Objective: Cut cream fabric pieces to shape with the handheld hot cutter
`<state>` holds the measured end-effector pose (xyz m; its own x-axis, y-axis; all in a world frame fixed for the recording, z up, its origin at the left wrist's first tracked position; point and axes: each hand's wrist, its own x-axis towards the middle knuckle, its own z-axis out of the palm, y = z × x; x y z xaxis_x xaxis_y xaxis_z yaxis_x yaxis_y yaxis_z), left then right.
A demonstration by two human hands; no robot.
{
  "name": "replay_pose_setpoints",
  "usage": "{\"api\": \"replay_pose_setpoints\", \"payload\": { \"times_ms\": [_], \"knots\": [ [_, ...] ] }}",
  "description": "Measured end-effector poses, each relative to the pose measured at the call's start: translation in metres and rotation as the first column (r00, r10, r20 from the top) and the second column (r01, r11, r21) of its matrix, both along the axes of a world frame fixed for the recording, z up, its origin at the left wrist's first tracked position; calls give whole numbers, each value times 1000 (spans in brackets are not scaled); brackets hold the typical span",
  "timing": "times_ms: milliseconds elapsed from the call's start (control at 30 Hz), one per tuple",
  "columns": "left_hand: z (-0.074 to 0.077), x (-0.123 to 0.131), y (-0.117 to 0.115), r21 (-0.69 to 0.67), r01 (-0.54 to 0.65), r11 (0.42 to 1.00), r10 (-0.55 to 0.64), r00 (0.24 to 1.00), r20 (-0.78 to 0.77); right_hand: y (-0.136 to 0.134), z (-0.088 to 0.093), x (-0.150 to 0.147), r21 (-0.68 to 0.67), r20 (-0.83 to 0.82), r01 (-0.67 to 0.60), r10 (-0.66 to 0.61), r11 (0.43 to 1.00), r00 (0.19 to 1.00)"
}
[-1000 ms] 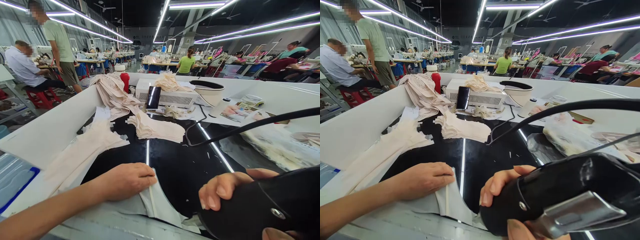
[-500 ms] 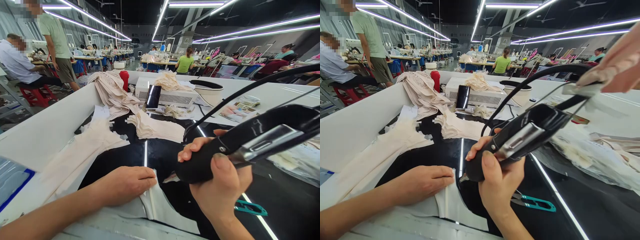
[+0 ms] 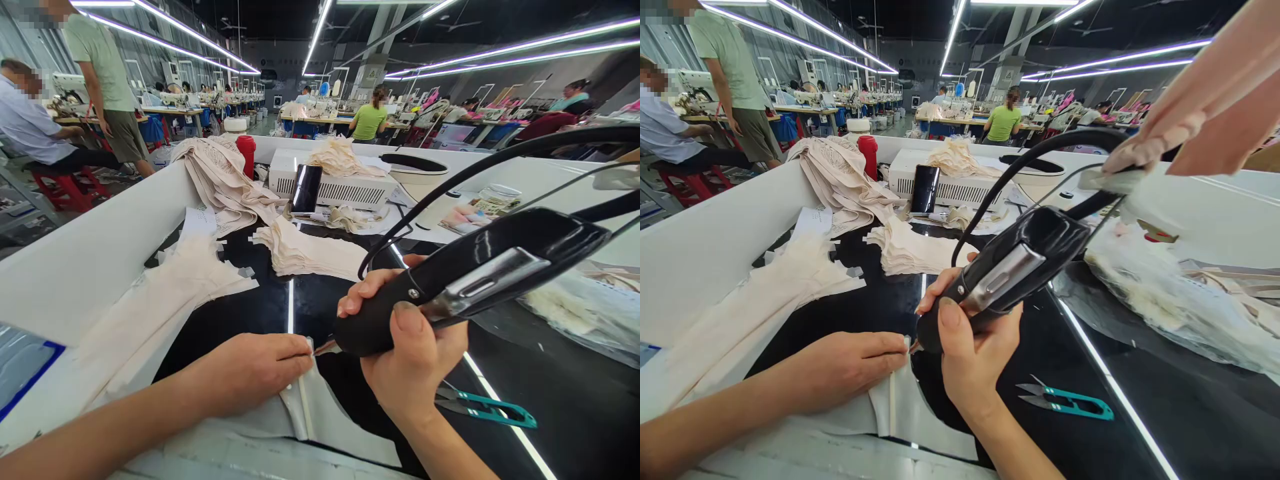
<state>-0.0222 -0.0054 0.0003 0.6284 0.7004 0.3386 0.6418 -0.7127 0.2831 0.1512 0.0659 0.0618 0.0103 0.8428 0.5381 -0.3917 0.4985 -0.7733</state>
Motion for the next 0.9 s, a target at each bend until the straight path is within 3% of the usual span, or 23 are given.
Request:
{"api": "replay_pose_setpoints", "payload": {
  "times_ms": [500,900],
  "knots": [
    [3,-2,0,8,1,1000,-1,1000,-21,-14,2,7,1,-6,-47,47,999,999],
    [2,-7,0,74,6,997,-1,998,-70,-12,1,8,22,-66,11,-9,1000,998]
  ]
}}
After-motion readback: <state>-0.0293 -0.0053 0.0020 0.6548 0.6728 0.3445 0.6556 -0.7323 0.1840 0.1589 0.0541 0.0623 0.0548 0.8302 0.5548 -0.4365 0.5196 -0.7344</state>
